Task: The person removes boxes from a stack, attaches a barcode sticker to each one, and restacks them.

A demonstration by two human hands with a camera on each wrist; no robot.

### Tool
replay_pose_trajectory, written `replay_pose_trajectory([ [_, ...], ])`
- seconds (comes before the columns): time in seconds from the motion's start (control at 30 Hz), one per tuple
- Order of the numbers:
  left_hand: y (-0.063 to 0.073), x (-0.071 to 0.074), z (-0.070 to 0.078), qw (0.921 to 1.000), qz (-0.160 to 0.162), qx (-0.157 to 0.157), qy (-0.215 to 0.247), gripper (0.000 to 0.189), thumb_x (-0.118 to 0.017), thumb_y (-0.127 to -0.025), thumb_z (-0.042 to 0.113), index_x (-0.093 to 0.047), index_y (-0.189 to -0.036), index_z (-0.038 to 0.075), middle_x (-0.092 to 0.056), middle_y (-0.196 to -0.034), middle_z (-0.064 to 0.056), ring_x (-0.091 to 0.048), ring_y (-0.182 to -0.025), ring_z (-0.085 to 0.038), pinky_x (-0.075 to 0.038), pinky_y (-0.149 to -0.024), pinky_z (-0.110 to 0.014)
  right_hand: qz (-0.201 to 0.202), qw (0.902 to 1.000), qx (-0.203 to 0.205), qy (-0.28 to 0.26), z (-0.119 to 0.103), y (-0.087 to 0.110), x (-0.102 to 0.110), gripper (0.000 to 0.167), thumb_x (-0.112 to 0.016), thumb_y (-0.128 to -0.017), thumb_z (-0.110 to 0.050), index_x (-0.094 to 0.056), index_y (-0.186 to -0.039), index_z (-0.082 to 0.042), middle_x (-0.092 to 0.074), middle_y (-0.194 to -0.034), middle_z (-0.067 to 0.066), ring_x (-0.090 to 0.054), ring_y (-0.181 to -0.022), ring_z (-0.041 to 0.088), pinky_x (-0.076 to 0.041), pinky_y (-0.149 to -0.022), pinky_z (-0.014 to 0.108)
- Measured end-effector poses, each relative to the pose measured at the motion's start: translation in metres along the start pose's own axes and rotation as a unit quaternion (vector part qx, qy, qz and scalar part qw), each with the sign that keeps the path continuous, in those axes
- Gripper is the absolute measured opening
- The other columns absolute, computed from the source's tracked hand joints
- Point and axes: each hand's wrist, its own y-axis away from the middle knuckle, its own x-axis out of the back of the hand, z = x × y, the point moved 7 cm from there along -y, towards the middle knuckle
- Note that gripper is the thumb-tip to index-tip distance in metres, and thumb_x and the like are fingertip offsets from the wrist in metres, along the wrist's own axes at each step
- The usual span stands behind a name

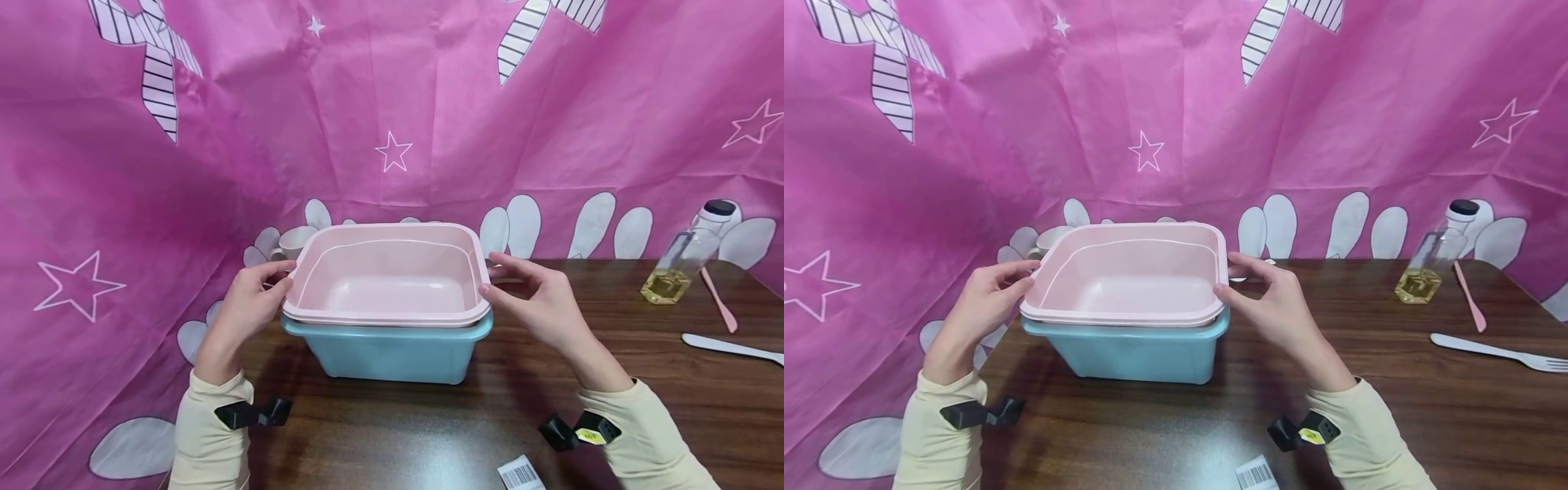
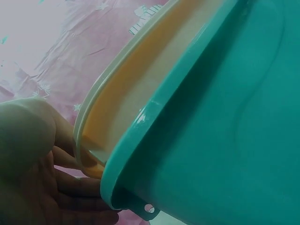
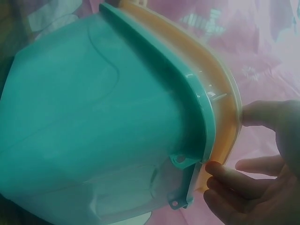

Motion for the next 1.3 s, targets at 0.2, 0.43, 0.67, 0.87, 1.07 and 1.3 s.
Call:
replay_pose_trajectory([
  [0.2, 0.001, 0.002, 0.000, 1.0000, 0.004, -0.004, 0.000, 0.035, -0.057, -0.097, 0.007, -0.064, -0.129, -0.006, -0.067, -0.097, -0.021, -0.053, -0.069, -0.007, -0.045, -0.058, -0.019, 0.010, 0.9999, 0.004, -0.004, -0.003, 0.000, -0.001, 0.048, -0.078, -0.084, -0.002, -0.064, -0.130, 0.004, -0.073, -0.095, -0.018, -0.072, -0.086, -0.002, -0.056, -0.077, 0.013],
  [0.43, 0.001, 0.007, 0.004, 0.9991, 0.036, -0.014, 0.016, 0.034, -0.058, -0.096, 0.004, -0.066, -0.128, -0.005, -0.068, -0.100, -0.024, -0.054, -0.068, -0.003, -0.046, -0.060, -0.016, 0.028, 0.9992, 0.028, 0.000, -0.011, 0.002, 0.004, 0.047, -0.078, -0.084, -0.001, -0.065, -0.128, 0.005, -0.072, -0.098, -0.022, -0.072, -0.087, -0.004, -0.057, -0.076, 0.015],
  [0.67, 0.001, 0.009, 0.006, 0.9971, 0.070, -0.016, 0.028, 0.032, -0.058, -0.096, 0.003, -0.067, -0.126, -0.004, -0.070, -0.106, -0.026, -0.056, -0.073, -0.002, -0.046, -0.065, -0.010, 0.045, 0.9985, 0.031, 0.001, -0.015, 0.002, 0.006, 0.045, -0.077, -0.084, -0.001, -0.065, -0.127, 0.006, -0.070, -0.099, -0.026, -0.071, -0.086, -0.005, -0.057, -0.076, 0.013],
  [0.87, 0.000, 0.012, 0.008, 0.9921, 0.108, -0.025, 0.058, 0.031, -0.057, -0.096, 0.002, -0.068, -0.124, -0.006, -0.070, -0.108, -0.030, -0.054, -0.071, 0.009, -0.046, -0.065, -0.007, 0.056, 0.9972, 0.050, -0.006, -0.016, 0.000, 0.007, 0.043, -0.076, -0.085, 0.002, -0.066, -0.127, 0.005, -0.070, -0.100, -0.024, -0.072, -0.084, -0.002, -0.057, -0.076, 0.014],
  [1.07, -0.007, 0.019, 0.014, 0.9906, 0.120, -0.026, 0.060, 0.031, -0.057, -0.097, 0.005, -0.068, -0.125, -0.005, -0.071, -0.108, -0.028, -0.054, -0.071, 0.009, -0.046, -0.066, -0.007, 0.055, 0.9973, 0.046, -0.016, -0.021, -0.012, 0.010, 0.040, -0.074, -0.088, -0.001, -0.066, -0.126, 0.008, -0.070, -0.102, -0.025, -0.071, -0.086, -0.003, -0.056, -0.076, 0.013],
  [1.3, -0.023, 0.039, 0.046, 0.9913, 0.115, -0.050, 0.040, 0.033, -0.056, -0.099, 0.011, -0.068, -0.126, -0.003, -0.072, -0.112, -0.024, -0.056, -0.077, 0.008, -0.046, -0.070, -0.006, 0.062, 0.9976, 0.031, -0.006, -0.037, -0.032, 0.027, 0.038, -0.073, -0.092, -0.012, -0.068, -0.126, 0.003, -0.071, -0.101, -0.026, -0.069, -0.080, -0.006, -0.052, -0.070, 0.010],
])
